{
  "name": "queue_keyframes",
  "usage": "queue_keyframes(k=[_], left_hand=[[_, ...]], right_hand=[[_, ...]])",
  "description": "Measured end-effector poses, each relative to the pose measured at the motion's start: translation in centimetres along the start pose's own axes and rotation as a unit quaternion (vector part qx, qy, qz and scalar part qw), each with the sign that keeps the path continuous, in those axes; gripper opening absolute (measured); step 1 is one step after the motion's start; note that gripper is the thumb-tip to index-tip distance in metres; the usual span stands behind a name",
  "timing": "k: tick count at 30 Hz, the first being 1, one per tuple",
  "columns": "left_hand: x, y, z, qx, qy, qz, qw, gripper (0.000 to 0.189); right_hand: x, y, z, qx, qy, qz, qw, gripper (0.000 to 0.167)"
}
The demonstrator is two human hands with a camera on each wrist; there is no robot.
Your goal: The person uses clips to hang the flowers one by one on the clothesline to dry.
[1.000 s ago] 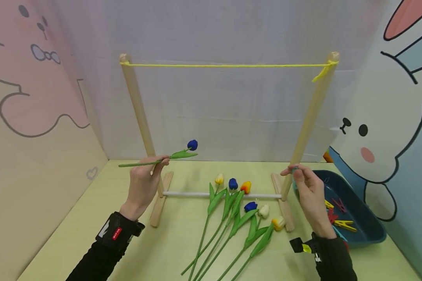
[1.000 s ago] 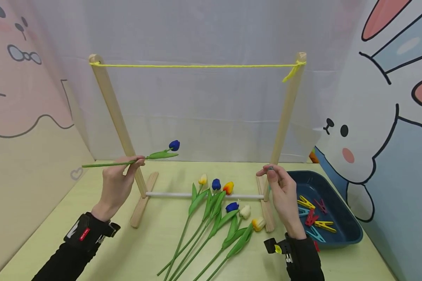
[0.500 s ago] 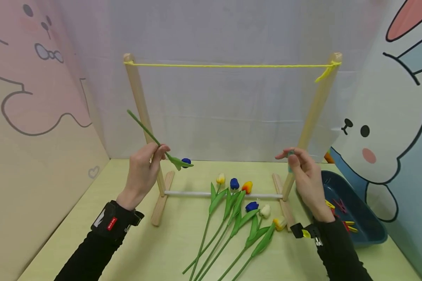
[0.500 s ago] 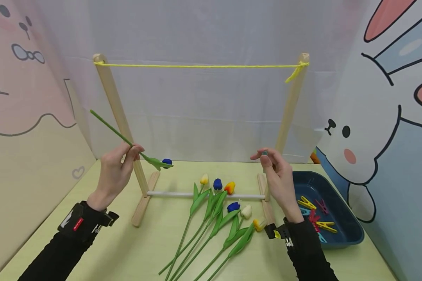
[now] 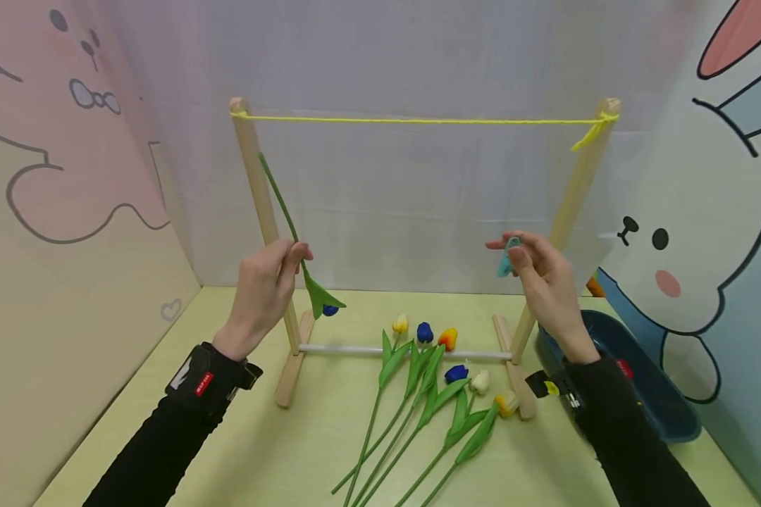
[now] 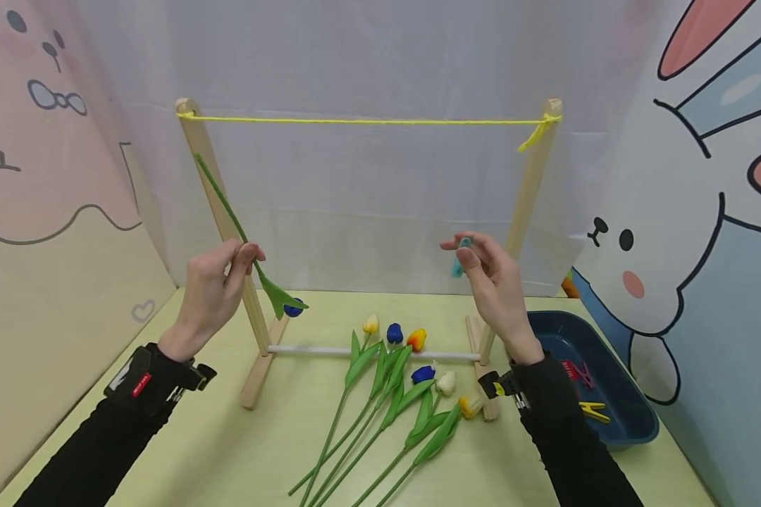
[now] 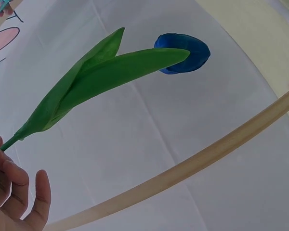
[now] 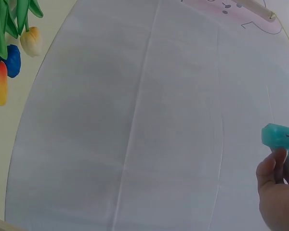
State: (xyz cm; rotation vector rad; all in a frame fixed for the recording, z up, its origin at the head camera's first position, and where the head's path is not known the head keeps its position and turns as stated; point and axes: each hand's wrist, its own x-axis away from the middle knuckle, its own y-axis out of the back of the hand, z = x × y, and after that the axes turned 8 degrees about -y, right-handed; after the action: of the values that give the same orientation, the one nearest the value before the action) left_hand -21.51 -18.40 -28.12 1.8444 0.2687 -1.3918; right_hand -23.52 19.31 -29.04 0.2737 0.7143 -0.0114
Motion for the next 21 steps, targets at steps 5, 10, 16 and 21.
queue_keyframes(k=[5,10,16,21], left_hand=[[-1.0,0.1,-0.1,0.001,0.012,0.010,0.9999,0.020],[-1.8,0.2,-0.2,0.005,0.027,0.017,0.9995,0.025],[-2.8,0.3,-0.1,0.013,0.054,0.022,0.9982,0.027],[-3.4,0.4,0.1,0.020,0.071,0.024,0.9970,0.031]], right_hand=[[-1.5,-0.1,0.7,0.000,0.029,0.007,0.9995,0.024],[-2.9,-0.7,1.7,0.003,0.057,0.005,0.9984,0.026],[-4.4,-1.8,3.6,-0.002,0.104,0.028,0.9941,0.040],[-5.5,-2.7,5.2,-0.009,0.142,0.051,0.9885,0.051]])
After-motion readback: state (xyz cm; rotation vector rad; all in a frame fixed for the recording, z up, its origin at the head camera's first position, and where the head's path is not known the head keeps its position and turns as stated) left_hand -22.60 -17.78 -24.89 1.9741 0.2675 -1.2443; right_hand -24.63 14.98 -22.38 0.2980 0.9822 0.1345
